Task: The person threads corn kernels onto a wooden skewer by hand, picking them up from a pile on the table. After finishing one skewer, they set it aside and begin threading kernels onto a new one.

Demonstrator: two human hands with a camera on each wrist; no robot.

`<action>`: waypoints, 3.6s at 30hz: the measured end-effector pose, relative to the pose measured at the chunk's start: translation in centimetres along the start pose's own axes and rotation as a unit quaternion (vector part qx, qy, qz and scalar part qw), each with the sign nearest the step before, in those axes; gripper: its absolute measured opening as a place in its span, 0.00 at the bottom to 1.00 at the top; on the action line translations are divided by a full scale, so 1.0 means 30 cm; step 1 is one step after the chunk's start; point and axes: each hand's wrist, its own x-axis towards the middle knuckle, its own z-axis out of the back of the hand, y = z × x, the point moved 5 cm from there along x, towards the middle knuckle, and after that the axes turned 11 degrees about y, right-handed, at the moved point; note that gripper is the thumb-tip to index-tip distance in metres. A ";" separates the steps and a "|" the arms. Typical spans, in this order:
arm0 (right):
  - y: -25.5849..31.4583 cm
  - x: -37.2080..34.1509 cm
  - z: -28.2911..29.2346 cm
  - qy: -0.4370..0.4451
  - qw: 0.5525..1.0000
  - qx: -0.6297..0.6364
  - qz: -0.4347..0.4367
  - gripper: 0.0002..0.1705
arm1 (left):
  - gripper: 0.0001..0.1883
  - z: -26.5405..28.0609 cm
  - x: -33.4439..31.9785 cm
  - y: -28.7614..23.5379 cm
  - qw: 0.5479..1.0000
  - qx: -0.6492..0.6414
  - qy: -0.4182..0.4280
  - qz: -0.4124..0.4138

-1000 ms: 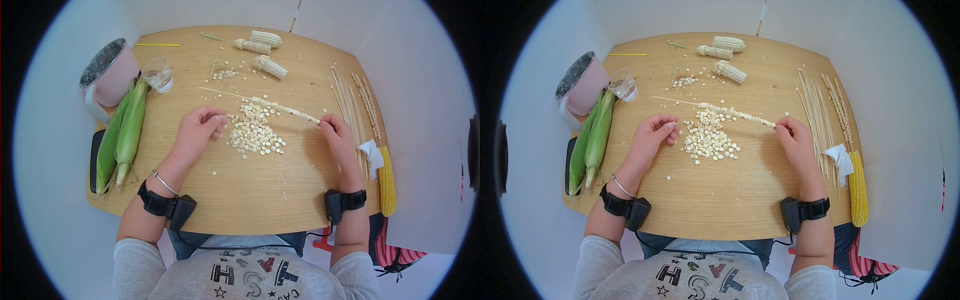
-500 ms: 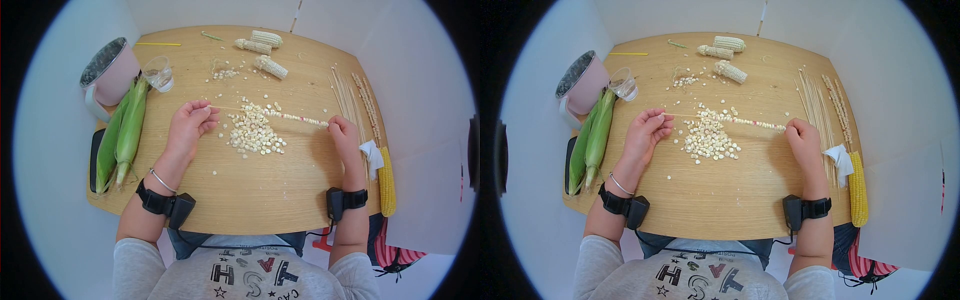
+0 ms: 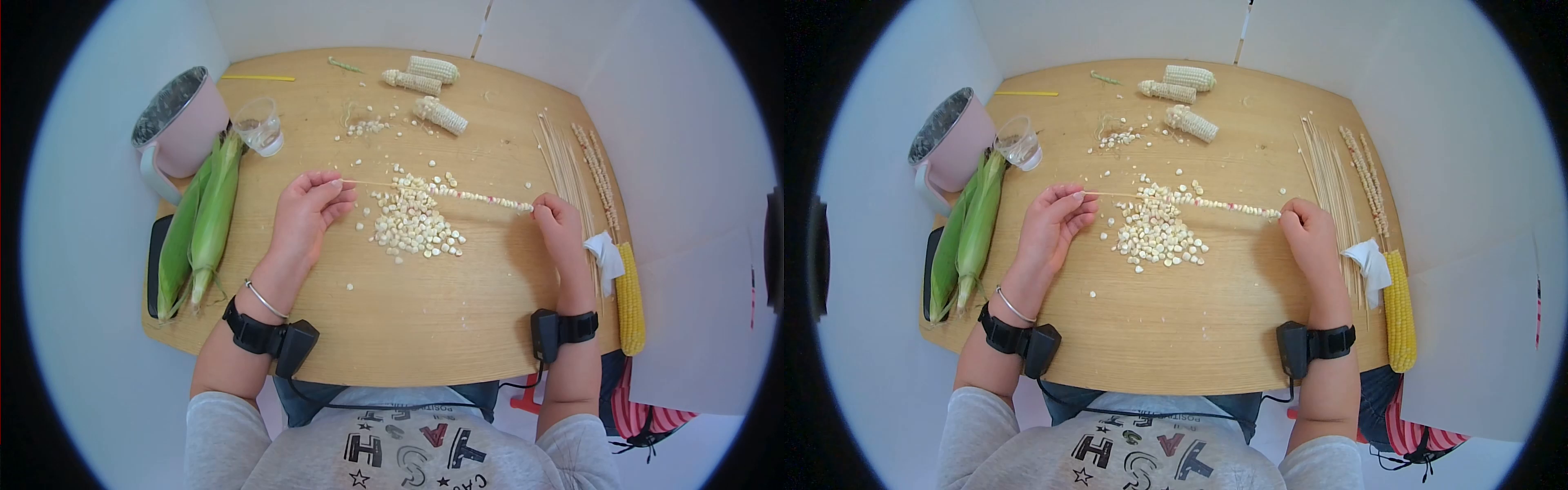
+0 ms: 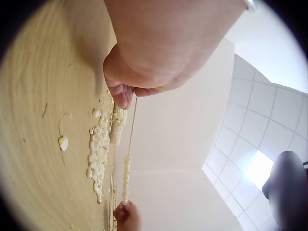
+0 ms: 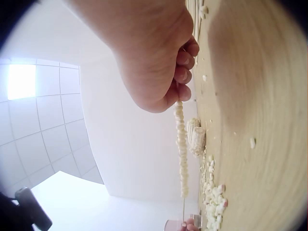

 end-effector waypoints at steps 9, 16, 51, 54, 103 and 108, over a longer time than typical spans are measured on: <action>0.003 0.001 -0.003 0.003 1.000 -0.003 0.005 0.09 | 0.07 0.004 0.001 0.000 1.000 -0.013 -0.023 0.002; 0.009 0.000 -0.002 0.004 1.000 -0.005 -0.005 0.09 | 0.07 0.003 0.000 -0.004 0.999 -0.034 -0.018 0.007; -0.007 0.003 -0.002 0.007 1.000 -0.008 -0.001 0.10 | 0.07 -0.002 -0.004 -0.011 0.999 -0.032 -0.003 0.001; -0.008 0.002 0.000 0.001 1.000 -0.004 -0.007 0.09 | 0.07 -0.008 -0.003 -0.007 0.998 -0.048 0.028 0.017; 0.050 -0.007 -0.077 0.058 0.988 0.139 0.030 0.09 | 0.12 -0.103 -0.029 0.010 0.981 0.121 0.150 0.016; 0.029 -0.001 -0.055 0.049 0.991 0.125 0.018 0.09 | 0.08 -0.101 -0.029 0.019 0.945 0.283 0.162 -0.014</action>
